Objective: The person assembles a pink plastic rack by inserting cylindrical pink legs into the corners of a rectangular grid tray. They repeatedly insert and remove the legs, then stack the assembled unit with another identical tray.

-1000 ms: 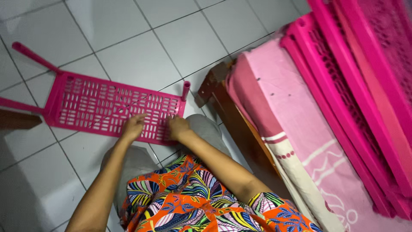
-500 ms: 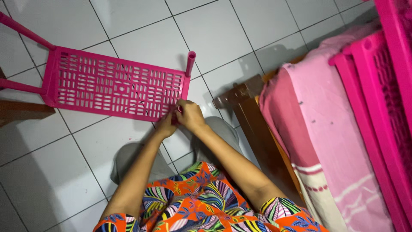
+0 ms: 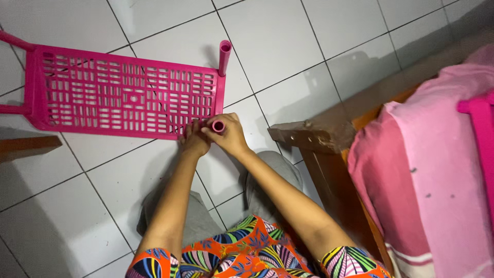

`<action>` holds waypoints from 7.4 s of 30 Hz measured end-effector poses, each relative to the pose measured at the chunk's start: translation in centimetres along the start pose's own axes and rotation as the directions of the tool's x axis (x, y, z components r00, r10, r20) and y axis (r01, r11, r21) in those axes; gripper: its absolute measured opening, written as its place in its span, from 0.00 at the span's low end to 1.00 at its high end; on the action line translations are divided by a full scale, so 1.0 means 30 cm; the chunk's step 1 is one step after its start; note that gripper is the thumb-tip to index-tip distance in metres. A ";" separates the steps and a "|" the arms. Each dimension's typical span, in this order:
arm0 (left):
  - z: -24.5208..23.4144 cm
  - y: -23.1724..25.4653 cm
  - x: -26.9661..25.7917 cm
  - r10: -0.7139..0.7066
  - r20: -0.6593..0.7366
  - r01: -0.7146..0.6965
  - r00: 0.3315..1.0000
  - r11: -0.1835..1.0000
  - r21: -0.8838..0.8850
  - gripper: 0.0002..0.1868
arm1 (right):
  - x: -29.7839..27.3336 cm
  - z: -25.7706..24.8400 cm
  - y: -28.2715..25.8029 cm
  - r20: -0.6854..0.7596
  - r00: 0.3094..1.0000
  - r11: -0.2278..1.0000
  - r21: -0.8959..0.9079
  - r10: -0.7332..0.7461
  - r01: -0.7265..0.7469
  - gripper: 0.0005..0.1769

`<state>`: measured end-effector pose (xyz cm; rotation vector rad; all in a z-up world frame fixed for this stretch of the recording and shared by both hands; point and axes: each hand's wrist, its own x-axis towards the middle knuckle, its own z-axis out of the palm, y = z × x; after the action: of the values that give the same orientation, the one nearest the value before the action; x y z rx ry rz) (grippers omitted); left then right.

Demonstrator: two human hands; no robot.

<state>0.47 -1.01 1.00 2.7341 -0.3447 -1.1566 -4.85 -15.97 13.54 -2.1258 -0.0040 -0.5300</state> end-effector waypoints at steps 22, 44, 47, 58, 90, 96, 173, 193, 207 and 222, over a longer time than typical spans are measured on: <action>0.064 -0.029 0.054 0.015 0.088 -0.018 0.996 0.999 0.030 0.36 | -0.151 0.342 0.389 0.244 0.852 0.731 0.438 0.464 -0.524 0.24; 0.155 0.027 0.010 0.093 -0.601 -0.404 0.794 0.819 -0.407 0.17 | -0.033 0.206 0.249 0.238 0.916 0.936 0.061 0.323 -0.346 0.23; 0.154 0.031 0.017 0.064 -0.679 -0.521 0.731 0.695 -0.496 0.16 | 0.011 0.160 0.223 0.174 0.976 0.991 0.021 0.129 -0.135 0.34; -0.057 -0.018 0.250 -0.269 -0.249 -0.197 0.930 0.205 -0.959 0.17 | 0.409 0.176 0.468 -0.134 0.984 0.986 0.130 0.117 -0.100 0.48; -0.057 0.121 0.254 -0.198 -0.533 -0.268 0.823 0.692 -0.671 0.31 | 0.050 0.254 0.585 0.134 0.959 0.949 0.167 0.249 -0.269 0.20; -0.001 0.094 0.296 -0.206 -0.539 -0.304 0.817 0.640 -0.705 0.29 | 0.049 0.409 0.481 -0.313 0.503 0.593 0.440 0.805 -0.674 0.27; 0.172 -0.977 -0.301 -0.547 -0.519 0.180 0.657 0.782 -0.597 0.37 | 0.198 0.836 -0.279 0.292 0.953 0.996 0.028 0.074 -0.086 0.56; 0.013 -0.811 -0.232 -0.265 -0.578 -0.023 0.772 0.896 -0.443 0.50 | 0.085 0.810 -0.216 0.372 0.924 0.930 0.362 -0.086 -0.059 0.20; 0.253 -0.732 -0.009 -0.096 -0.528 -0.424 0.844 0.484 -0.765 0.35 | -0.094 0.800 -0.126 0.613 0.785 0.836 0.383 0.088 -0.393 0.22; 0.252 -0.723 0.034 -0.012 -0.356 -0.354 0.934 0.088 -0.931 0.41 | -0.166 0.911 -0.093 0.312 0.948 0.783 0.573 0.066 -0.243 0.17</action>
<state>-1.01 19.19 -9.87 1.4343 0.1687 -0.4891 0.18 8.21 0.53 -1.5240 -0.1380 -0.0941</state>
